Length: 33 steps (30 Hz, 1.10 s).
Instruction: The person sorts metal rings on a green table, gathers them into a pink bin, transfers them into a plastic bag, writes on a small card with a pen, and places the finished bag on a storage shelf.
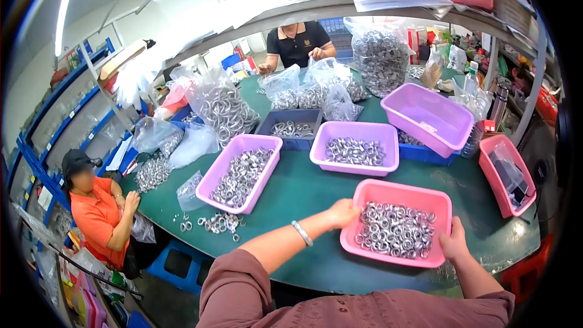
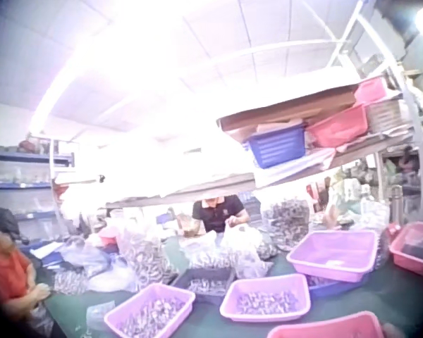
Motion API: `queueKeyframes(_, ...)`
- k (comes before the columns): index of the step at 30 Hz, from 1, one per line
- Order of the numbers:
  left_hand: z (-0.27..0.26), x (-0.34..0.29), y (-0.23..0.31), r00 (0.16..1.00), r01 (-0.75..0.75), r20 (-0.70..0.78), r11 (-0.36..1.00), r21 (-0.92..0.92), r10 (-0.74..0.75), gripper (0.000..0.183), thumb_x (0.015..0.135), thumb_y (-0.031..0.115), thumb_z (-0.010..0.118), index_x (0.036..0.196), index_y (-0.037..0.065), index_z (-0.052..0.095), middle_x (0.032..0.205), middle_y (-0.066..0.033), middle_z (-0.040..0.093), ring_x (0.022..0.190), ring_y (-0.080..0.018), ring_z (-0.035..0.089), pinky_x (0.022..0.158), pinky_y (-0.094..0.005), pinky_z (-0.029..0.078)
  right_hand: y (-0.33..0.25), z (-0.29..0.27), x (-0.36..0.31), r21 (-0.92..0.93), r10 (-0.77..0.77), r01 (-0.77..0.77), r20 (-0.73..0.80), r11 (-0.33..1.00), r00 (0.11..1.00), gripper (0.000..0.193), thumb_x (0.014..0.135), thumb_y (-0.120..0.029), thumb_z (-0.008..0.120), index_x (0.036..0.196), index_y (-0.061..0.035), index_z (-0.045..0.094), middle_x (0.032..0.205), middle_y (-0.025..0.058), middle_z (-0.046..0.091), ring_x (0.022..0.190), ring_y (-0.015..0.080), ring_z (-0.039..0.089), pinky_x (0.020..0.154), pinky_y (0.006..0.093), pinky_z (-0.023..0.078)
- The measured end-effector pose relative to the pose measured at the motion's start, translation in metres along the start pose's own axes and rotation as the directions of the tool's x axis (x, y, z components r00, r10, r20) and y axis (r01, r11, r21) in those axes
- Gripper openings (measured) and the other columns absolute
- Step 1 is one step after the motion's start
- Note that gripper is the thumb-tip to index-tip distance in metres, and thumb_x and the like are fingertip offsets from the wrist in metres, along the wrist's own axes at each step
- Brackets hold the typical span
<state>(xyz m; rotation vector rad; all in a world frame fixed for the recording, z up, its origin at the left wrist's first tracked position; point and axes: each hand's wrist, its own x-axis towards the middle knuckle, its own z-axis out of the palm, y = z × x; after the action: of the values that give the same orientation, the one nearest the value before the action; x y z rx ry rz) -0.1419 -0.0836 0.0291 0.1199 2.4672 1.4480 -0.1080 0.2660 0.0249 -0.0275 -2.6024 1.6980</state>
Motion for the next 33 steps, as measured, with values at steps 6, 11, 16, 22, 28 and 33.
queueKeyframes(6, -0.077, -0.010, 0.061, 0.919, 0.200, 0.294, 0.954, 0.225, -0.262, 0.047, 0.092, 0.043, 0.047, 0.105, -0.001, 0.058, 0.085, -0.0093, 0.064, 0.071, -0.0164, 0.061, 0.063, -0.0310, 0.052, 0.000, -0.001, 0.002, -0.067, -0.017, 0.020, 0.037, 0.998, 0.999, 0.034, 0.071, 0.004, 0.048, 0.104, 0.0017, 0.041, 0.094, 0.0196, 0.059, 0.091, 0.0271, 0.059, 0.079, 0.0355, 0.047)
queueKeyframes(11, -0.233, -0.033, 0.159, 0.996, 0.083, -0.030, 0.996, -0.032, -0.083, 0.031, 0.088, 0.032, 0.058, 0.096, 0.002, 0.063, 0.085, -0.0080, 0.066, 0.071, -0.0144, 0.062, 0.062, -0.0286, 0.051, -0.004, -0.009, 0.006, -0.109, 0.069, -0.060, 0.082, 0.992, 0.994, 0.039, 0.072, 0.002, 0.048, 0.110, 0.0006, 0.038, 0.096, 0.0213, 0.059, 0.091, 0.0311, 0.061, 0.080, 0.0378, 0.048)
queueKeyframes(16, -0.402, -0.060, 0.243, 0.518, -0.246, -0.804, 0.951, 0.188, 0.293, 0.024, 0.084, 0.016, 0.058, 0.102, 0.000, 0.063, 0.074, -0.0030, 0.061, 0.064, -0.0096, 0.053, 0.059, -0.0253, 0.044, -0.035, -0.011, -0.019, -0.246, 0.115, -0.093, 0.075, 0.965, 0.991, 0.039, 0.075, 0.000, 0.051, 0.111, -0.0013, 0.037, 0.098, 0.0226, 0.060, 0.091, 0.0357, 0.061, 0.079, 0.0398, 0.048)
queueKeyframes(22, -0.485, -0.006, 0.265, 0.470, -0.070, -0.853, 0.973, 0.222, 0.229, 0.046, 0.087, 0.020, 0.054, 0.130, 0.006, 0.048, 0.128, -0.0191, 0.052, 0.118, -0.0294, 0.048, 0.097, -0.0353, 0.038, -0.026, -0.003, -0.004, -0.228, 0.097, -0.082, 0.055, 0.970, 0.994, 0.037, 0.075, -0.003, 0.052, 0.110, -0.0010, 0.039, 0.096, 0.0231, 0.061, 0.091, 0.0373, 0.061, 0.079, 0.0409, 0.048)
queueKeyframes(28, -0.518, 0.015, 0.272, 0.690, 0.300, -0.719, 0.937, 0.181, -0.082, 0.047, 0.090, 0.033, 0.048, 0.130, 0.009, 0.049, 0.133, -0.0139, 0.047, 0.125, -0.0320, 0.039, 0.101, -0.0508, 0.028, -0.010, -0.002, 0.001, -0.223, 0.152, -0.132, 0.075, 0.966, 0.985, 0.038, 0.075, -0.008, 0.054, 0.109, -0.0001, 0.041, 0.095, 0.0252, 0.061, 0.091, 0.0397, 0.060, 0.079, 0.0411, 0.048)
queueKeyframes(33, -0.520, 0.022, 0.266, 0.568, 0.020, -0.819, 0.995, -0.093, -0.088, 0.044, 0.089, 0.019, 0.049, 0.130, 0.003, 0.047, 0.137, -0.0163, 0.044, 0.127, -0.0293, 0.039, 0.102, -0.0410, 0.032, -0.012, -0.001, -0.008, -0.200, 0.147, -0.138, 0.034, 0.970, 0.989, 0.037, 0.074, -0.009, 0.055, 0.108, -0.0001, 0.043, 0.095, 0.0251, 0.061, 0.091, 0.0394, 0.061, 0.079, 0.0408, 0.048)
